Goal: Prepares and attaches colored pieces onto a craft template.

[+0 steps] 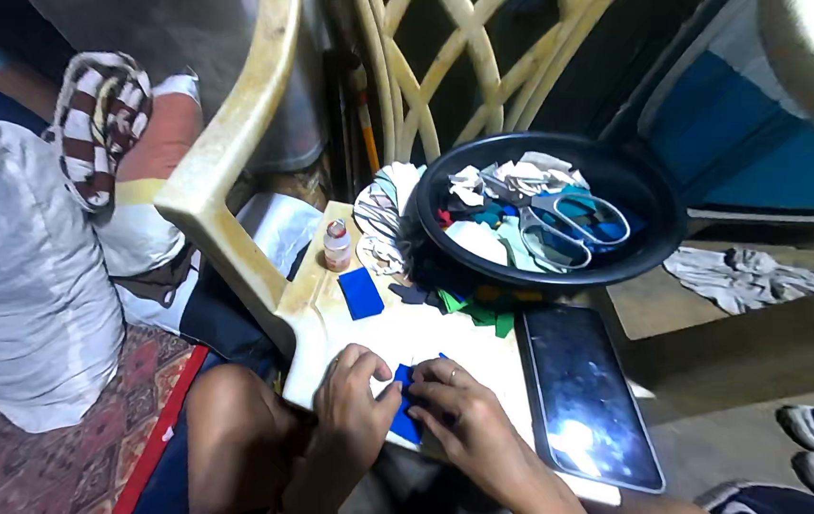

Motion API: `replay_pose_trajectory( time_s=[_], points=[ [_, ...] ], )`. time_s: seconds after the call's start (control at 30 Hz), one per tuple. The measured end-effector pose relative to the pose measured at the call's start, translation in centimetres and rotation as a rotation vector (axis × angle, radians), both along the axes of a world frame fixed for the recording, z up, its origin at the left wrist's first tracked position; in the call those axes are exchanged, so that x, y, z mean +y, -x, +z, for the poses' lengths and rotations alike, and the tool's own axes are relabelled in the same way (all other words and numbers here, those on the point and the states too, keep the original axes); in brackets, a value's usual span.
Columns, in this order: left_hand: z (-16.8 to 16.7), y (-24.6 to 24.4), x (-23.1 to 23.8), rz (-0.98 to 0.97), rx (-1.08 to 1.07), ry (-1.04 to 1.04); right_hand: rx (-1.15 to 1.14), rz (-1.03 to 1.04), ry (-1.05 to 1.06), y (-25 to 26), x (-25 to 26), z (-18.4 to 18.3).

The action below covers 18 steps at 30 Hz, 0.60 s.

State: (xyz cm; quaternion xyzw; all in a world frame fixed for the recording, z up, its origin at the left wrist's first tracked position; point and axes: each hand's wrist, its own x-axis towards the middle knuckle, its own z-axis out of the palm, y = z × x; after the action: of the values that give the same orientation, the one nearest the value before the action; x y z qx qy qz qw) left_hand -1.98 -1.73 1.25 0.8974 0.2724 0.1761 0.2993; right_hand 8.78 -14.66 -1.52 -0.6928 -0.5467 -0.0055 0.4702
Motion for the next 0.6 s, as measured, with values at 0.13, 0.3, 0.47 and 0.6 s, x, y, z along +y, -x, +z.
replay_pose_trajectory(
  time_s=[0.13,0.3,0.47,0.6],
  points=[
    [-0.3,0.1,0.1,-0.009,-0.011,-0.003,0.011,0.010,0.026,-0.1,0.1,-0.5],
    [1.8,-0.9,1.9,-0.071,0.061,0.076,0.114,0.072,0.101,-0.2,-0.1,0.5],
    [6.3,-7.4,3.2,-0.305,-0.307,-0.194,0.166,0.118,0.178,-0.1,-0.1,1.2],
    [9.7,-15.1,4.2,-0.595,-0.075,-0.163,0.182,0.137,0.199,-0.2,0.0,1.3]
  ],
)
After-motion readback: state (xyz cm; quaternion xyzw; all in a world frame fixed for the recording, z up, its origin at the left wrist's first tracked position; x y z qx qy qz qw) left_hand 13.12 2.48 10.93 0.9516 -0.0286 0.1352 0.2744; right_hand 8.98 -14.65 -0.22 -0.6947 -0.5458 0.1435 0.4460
